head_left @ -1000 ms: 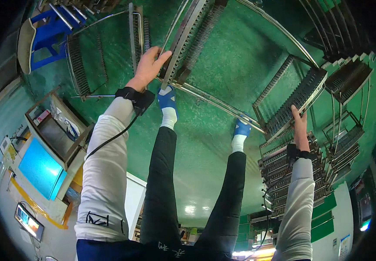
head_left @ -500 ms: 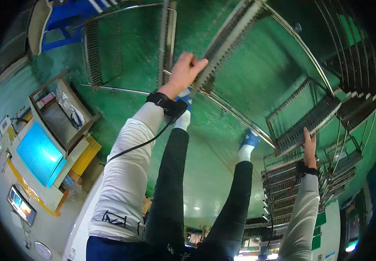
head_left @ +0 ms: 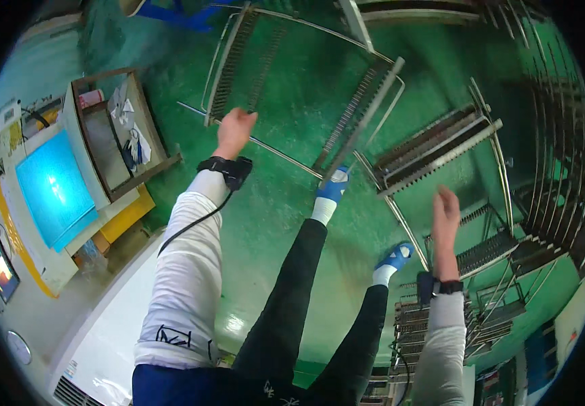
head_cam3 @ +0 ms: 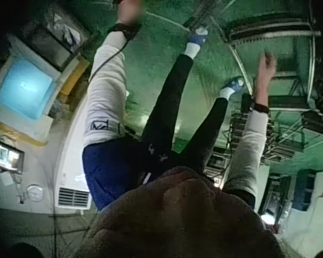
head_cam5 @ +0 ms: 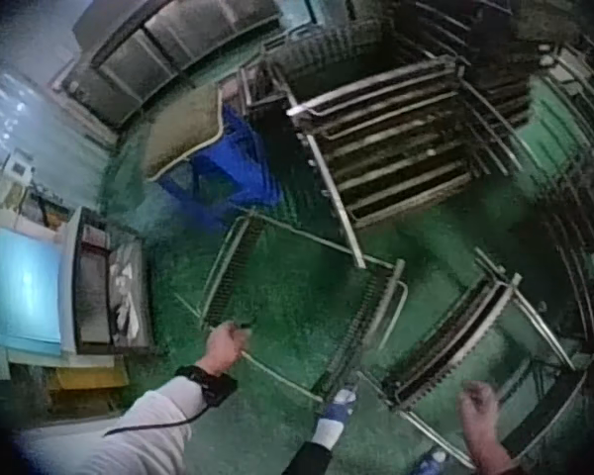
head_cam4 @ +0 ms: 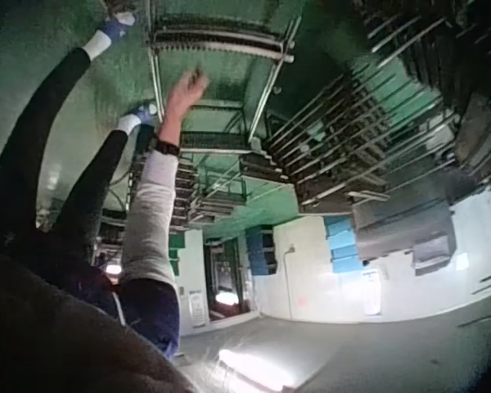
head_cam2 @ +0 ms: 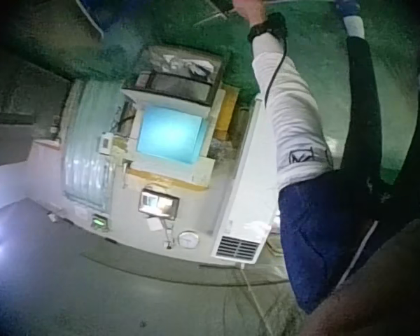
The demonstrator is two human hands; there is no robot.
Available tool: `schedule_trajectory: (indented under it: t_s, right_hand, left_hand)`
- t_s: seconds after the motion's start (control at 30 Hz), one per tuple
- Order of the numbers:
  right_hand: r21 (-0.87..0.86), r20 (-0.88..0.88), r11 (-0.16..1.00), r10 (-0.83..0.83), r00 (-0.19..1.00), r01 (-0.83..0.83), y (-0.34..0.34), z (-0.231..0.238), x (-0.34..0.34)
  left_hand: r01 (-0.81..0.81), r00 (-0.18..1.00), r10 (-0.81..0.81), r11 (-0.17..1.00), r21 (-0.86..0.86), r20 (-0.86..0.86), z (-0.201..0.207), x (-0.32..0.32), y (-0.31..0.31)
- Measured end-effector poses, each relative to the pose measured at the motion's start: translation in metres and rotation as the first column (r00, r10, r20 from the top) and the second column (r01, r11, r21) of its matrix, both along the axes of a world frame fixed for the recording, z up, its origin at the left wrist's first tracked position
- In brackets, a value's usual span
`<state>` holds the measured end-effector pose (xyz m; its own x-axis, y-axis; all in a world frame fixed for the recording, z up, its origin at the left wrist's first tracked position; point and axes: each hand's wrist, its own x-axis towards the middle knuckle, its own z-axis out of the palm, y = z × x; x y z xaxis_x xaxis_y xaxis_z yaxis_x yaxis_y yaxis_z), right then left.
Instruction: The person is moving metal frames from one stack to another on the floor of a fabrication facility.
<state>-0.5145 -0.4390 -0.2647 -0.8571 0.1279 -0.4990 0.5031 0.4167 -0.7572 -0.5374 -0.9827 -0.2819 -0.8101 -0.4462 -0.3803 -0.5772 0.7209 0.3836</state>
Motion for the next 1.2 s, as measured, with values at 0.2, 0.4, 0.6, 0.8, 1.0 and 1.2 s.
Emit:
schedule_trajectory:
  t_s: [0.2,0.4,0.6,0.8,1.0,1.2]
  right_hand:
    - [0.621,0.051,0.722,0.352,0.935,-0.306,-0.107,-0.008,-0.071]
    - [0.440,0.151,0.784,0.417,0.896,-0.439,-0.145,0.007,-0.099]
    - [-0.171,0.308,0.981,-0.032,0.951,0.088,-0.202,-0.089,-0.111]
    - [-0.393,0.464,0.879,-0.064,0.883,0.271,-0.263,-0.034,-0.087]
    - [-0.360,0.453,0.874,-0.142,0.880,0.326,-0.294,0.055,-0.034]
    - [-0.386,0.427,0.871,-0.121,0.896,0.302,-0.253,0.161,-0.004]
  left_hand:
    - [0.045,0.997,-0.064,0.941,-0.336,-0.044,-0.015,0.014,-0.093]
    - [-0.092,0.991,0.083,0.991,-0.094,-0.101,-0.037,-0.021,-0.157]
    - [-0.169,0.984,0.168,0.986,0.000,-0.051,-0.041,-0.044,-0.166]
    - [-0.471,0.874,0.486,0.831,0.296,0.026,0.043,-0.008,-0.126]
    - [-0.632,0.752,0.658,0.708,0.314,0.029,0.174,0.051,-0.079]
    - [-0.633,0.760,0.649,0.722,0.278,0.044,0.289,0.116,-0.041]
